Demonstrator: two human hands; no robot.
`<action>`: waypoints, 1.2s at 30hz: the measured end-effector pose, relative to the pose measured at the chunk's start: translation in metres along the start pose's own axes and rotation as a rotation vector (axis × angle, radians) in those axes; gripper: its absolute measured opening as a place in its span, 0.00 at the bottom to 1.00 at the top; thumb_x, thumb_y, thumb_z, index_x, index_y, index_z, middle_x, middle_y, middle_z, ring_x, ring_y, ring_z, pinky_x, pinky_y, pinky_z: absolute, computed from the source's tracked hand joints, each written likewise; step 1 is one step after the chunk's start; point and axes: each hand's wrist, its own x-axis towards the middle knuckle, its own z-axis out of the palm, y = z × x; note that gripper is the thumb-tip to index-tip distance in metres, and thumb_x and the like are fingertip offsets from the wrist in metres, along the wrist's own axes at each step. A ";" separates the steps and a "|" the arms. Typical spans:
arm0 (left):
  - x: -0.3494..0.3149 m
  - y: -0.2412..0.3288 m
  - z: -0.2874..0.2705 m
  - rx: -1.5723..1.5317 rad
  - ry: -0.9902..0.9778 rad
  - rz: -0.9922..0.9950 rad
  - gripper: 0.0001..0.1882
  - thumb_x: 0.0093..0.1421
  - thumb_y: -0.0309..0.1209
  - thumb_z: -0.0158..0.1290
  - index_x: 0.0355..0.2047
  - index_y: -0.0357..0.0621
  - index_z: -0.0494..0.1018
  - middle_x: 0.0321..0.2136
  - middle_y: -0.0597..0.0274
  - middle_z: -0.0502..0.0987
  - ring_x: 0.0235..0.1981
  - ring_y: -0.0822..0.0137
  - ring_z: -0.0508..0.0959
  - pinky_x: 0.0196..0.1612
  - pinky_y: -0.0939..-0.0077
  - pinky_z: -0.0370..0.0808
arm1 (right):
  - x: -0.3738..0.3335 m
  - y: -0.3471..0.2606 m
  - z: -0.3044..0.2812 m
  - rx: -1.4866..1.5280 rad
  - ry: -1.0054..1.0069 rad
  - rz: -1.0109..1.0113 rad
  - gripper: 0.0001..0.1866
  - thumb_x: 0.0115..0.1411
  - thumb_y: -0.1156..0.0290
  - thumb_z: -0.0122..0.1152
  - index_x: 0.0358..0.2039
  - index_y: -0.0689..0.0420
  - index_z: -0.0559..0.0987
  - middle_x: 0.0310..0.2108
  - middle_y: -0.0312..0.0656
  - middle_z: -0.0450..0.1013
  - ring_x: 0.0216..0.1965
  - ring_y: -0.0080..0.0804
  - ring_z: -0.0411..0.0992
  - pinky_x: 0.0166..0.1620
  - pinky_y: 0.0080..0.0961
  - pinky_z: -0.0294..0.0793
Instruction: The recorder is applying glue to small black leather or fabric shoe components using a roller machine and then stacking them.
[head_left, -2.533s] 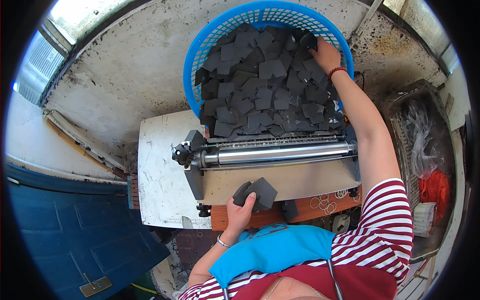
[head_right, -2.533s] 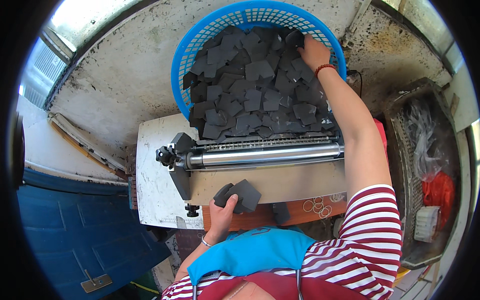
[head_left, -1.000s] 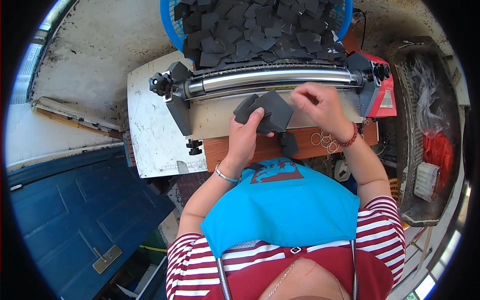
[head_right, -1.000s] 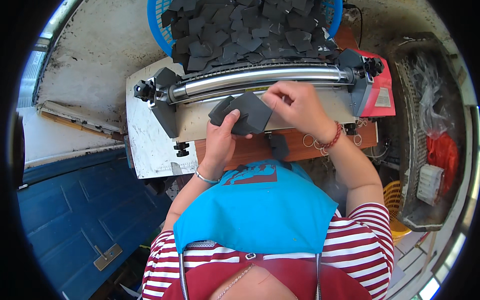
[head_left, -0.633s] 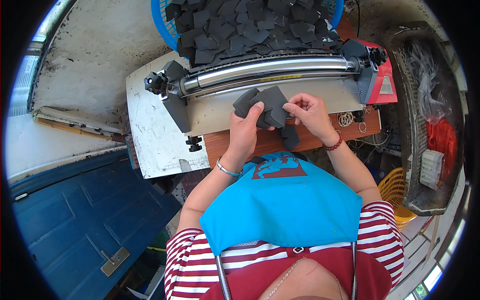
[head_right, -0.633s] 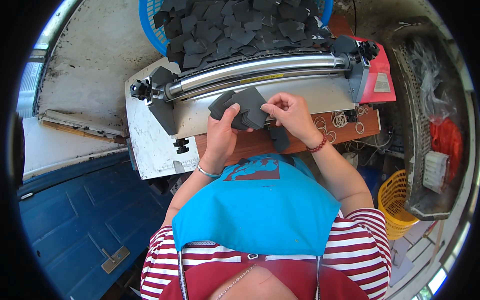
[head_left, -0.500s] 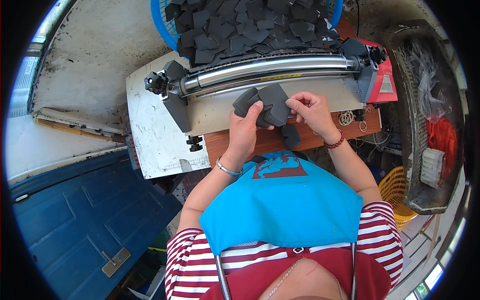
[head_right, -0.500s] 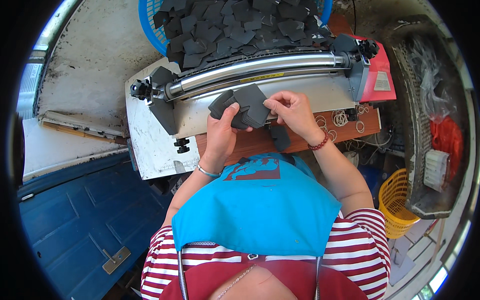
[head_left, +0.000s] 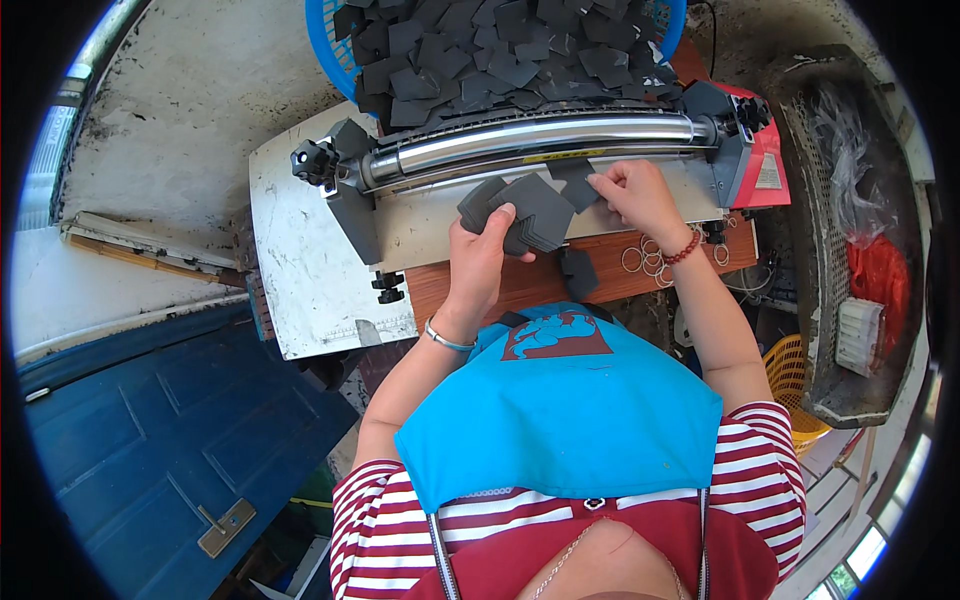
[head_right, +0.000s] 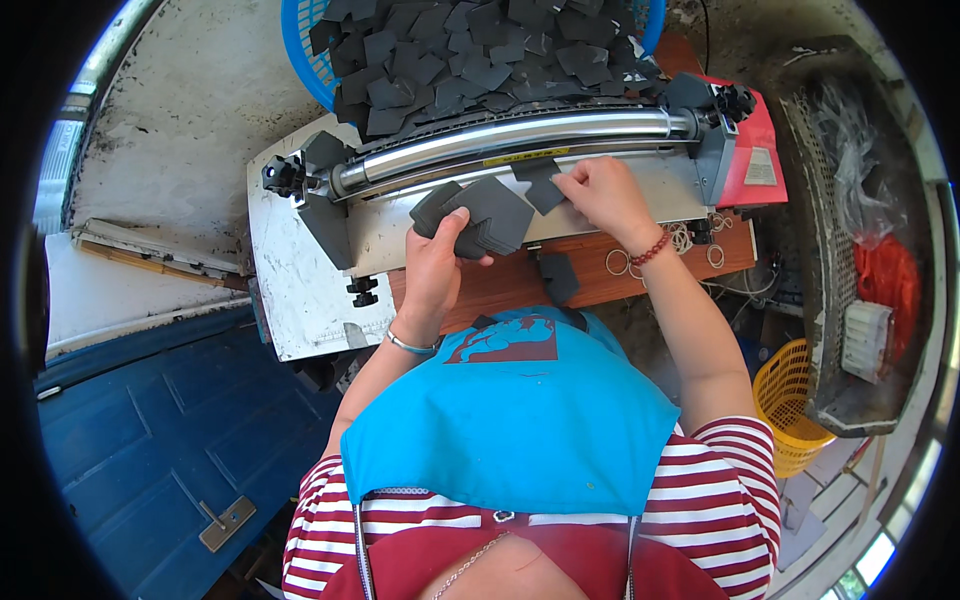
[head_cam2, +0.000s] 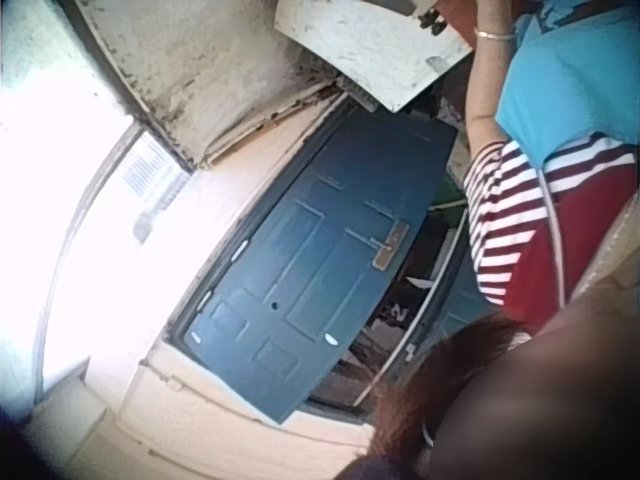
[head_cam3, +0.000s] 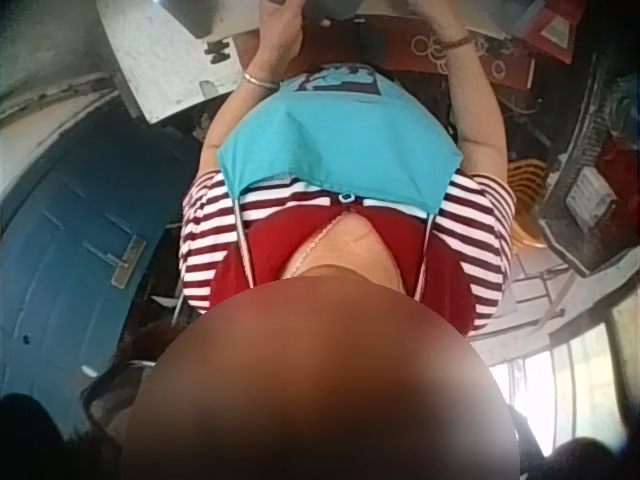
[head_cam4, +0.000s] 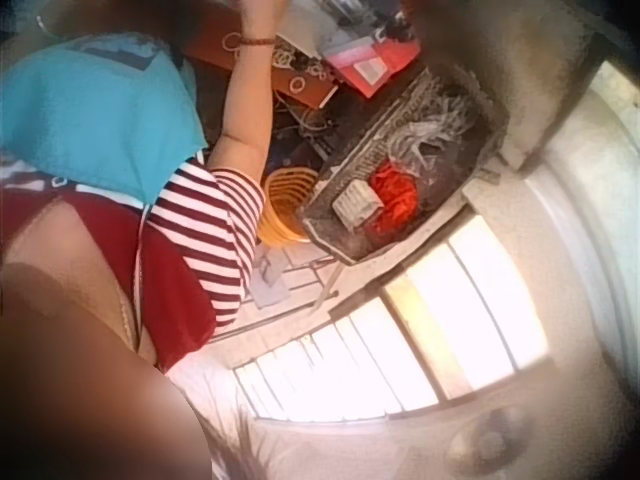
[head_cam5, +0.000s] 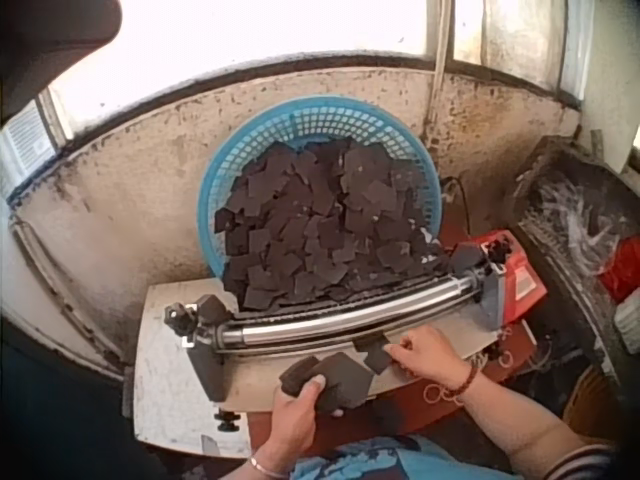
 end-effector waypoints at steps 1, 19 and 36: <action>0.003 0.000 0.002 0.002 -0.002 -0.012 0.11 0.64 0.30 0.46 0.43 0.36 0.72 0.33 0.60 0.78 0.29 0.71 0.80 0.22 0.80 0.78 | 0.003 0.001 0.004 -0.094 0.150 -0.156 0.19 0.59 0.58 0.62 0.21 0.62 0.78 0.15 0.38 0.73 0.12 0.19 0.68 0.17 0.15 0.64; 0.004 -0.004 -0.005 0.037 -0.002 -0.036 0.16 0.65 0.30 0.46 0.52 0.37 0.67 0.39 0.57 0.77 0.33 0.69 0.81 0.24 0.78 0.80 | -0.017 -0.011 0.001 0.284 -0.124 -0.023 0.17 0.61 0.58 0.60 0.25 0.59 0.79 0.15 0.31 0.69 0.13 0.14 0.64 0.16 0.14 0.61; 0.010 -0.001 0.002 -0.022 -0.017 -0.067 0.19 0.64 0.28 0.41 0.55 0.36 0.65 0.44 0.54 0.75 0.36 0.66 0.81 0.26 0.77 0.81 | -0.013 -0.021 0.007 0.343 -0.271 -0.048 0.16 0.62 0.59 0.58 0.24 0.58 0.77 0.15 0.29 0.68 0.14 0.12 0.63 0.17 0.12 0.60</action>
